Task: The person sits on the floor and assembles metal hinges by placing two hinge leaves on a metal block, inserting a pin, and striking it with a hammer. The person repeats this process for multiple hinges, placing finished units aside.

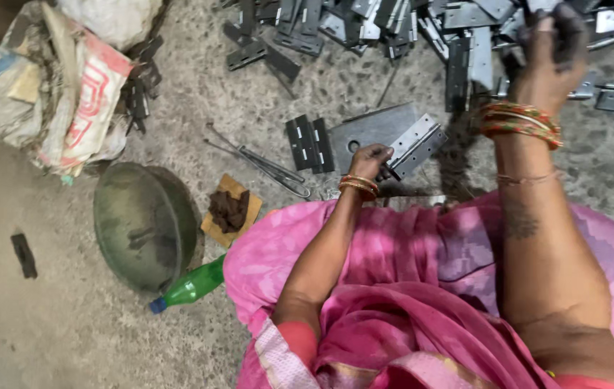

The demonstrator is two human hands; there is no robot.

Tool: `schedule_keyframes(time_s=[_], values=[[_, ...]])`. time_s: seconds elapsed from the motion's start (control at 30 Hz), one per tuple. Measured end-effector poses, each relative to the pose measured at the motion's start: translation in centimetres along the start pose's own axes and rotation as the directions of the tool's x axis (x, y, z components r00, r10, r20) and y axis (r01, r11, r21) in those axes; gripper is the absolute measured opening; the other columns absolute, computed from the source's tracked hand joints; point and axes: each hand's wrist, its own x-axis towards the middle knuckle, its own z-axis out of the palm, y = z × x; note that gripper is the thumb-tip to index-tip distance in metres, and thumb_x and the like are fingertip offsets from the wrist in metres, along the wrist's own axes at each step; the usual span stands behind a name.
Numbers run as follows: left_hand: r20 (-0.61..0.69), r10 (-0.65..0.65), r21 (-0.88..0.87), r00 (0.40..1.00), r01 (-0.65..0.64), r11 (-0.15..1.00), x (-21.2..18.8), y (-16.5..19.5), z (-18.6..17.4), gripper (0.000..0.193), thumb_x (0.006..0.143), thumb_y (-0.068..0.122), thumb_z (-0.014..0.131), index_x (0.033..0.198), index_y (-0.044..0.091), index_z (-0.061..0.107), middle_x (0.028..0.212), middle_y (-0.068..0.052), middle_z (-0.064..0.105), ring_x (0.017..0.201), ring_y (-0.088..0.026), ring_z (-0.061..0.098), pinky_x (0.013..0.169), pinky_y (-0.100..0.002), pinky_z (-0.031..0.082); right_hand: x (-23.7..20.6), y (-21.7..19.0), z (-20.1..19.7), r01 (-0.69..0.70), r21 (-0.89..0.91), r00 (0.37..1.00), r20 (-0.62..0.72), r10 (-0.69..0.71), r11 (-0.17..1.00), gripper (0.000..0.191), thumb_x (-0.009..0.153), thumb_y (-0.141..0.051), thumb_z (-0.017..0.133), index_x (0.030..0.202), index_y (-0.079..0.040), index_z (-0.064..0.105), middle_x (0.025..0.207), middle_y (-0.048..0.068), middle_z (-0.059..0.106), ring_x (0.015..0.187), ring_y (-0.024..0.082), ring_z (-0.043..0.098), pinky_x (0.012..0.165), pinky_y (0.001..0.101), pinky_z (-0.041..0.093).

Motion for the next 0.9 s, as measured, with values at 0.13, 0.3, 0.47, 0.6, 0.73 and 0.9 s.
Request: schedule_keyframes(time_s=[0.13, 0.3, 0.47, 0.6, 0.73, 0.9], values=[[-0.180, -0.013, -0.125, 0.984, -0.010, 0.992, -0.7, -0.3, -2.8, 0.021, 0.098, 0.023, 0.070, 0.102, 0.002, 0.072, 0.068, -0.008, 0.068, 0.049, -0.016, 0.062, 0.043, -0.030, 0.045, 0.0, -0.6, -0.2, 0.033, -0.035, 0.999, -0.023, -0.034, 0.999, 0.023, 0.114, -0.020, 0.073, 0.132, -0.012, 0.061, 0.122, 0.002, 0.072, 0.105, 0.015, 0.073, 0.082, 0.0311, 0.061], [-0.518, -0.045, -0.396, 0.854, -0.192, 0.898, -1.1, -0.5, -6.6, 0.015, 0.098, 0.019, 0.061, 0.105, 0.008, 0.066, 0.062, -0.013, 0.065, 0.042, -0.021, 0.061, 0.038, -0.035, 0.047, -0.4, 0.1, 0.5, 0.019, -0.074, 0.998, -0.056, -0.023, 0.997, 0.022, 0.112, -0.020, 0.070, 0.130, -0.011, 0.063, 0.118, 0.001, 0.071, 0.099, 0.013, 0.070, 0.077, 0.0288, 0.060], [-0.819, 0.124, 0.144, 0.560, -0.010, 0.990, -0.6, 0.1, -9.9, 0.025, 0.097, 0.021, 0.074, 0.110, -0.002, 0.076, 0.092, -0.013, 0.079, 0.083, -0.032, 0.075, 0.080, -0.044, 0.059, -0.7, 0.9, 0.9, 0.019, -0.073, 0.999, -0.047, -0.022, 0.997, 0.024, 0.110, -0.017, 0.070, 0.130, -0.008, 0.062, 0.115, 0.002, 0.071, 0.095, 0.013, 0.068, 0.075, 0.0296, 0.060], [-0.879, 0.298, 0.432, 0.372, 0.358, 0.828, 1.0, 1.4, -11.5, 0.049, 0.080, 0.023, 0.081, 0.121, 0.001, 0.066, 0.122, -0.026, 0.061, 0.113, -0.045, 0.058, 0.091, -0.053, 0.048, -1.4, 1.4, 1.3, -0.034, -0.141, 0.999, -0.021, 0.031, 0.989, 0.024, 0.110, -0.017, 0.071, 0.131, -0.009, 0.062, 0.115, 0.002, 0.071, 0.098, 0.013, 0.071, 0.076, 0.0291, 0.062], [-0.735, 0.531, 0.611, 0.421, 0.072, 0.789, 3.6, 3.5, -12.3, 0.039, 0.084, 0.023, 0.075, 0.116, 0.002, 0.068, 0.117, -0.023, 0.067, 0.112, -0.041, 0.063, 0.097, -0.050, 0.050, -1.9, 1.8, 1.2, -0.079, -0.160, 0.997, -0.018, 0.077, 0.984, 0.025, 0.110, -0.016, 0.071, 0.131, -0.009, 0.061, 0.114, 0.001, 0.070, 0.098, 0.012, 0.071, 0.075, 0.0279, 0.060], [-0.685, 0.423, 0.579, 0.593, 0.091, 0.810, 7.8, 7.0, -12.4, 0.040, 0.093, 0.029, 0.072, 0.120, 0.001, 0.065, 0.118, -0.025, 0.066, 0.106, -0.045, 0.066, 0.091, -0.052, 0.053, -1.9, 2.3, 0.5, 0.012, -0.159, 0.998, 0.067, -0.002, 0.987, 0.027, 0.112, -0.011, 0.071, 0.135, -0.005, 0.058, 0.117, 0.005, 0.068, 0.103, 0.015, 0.070, 0.084, 0.0305, 0.061]])
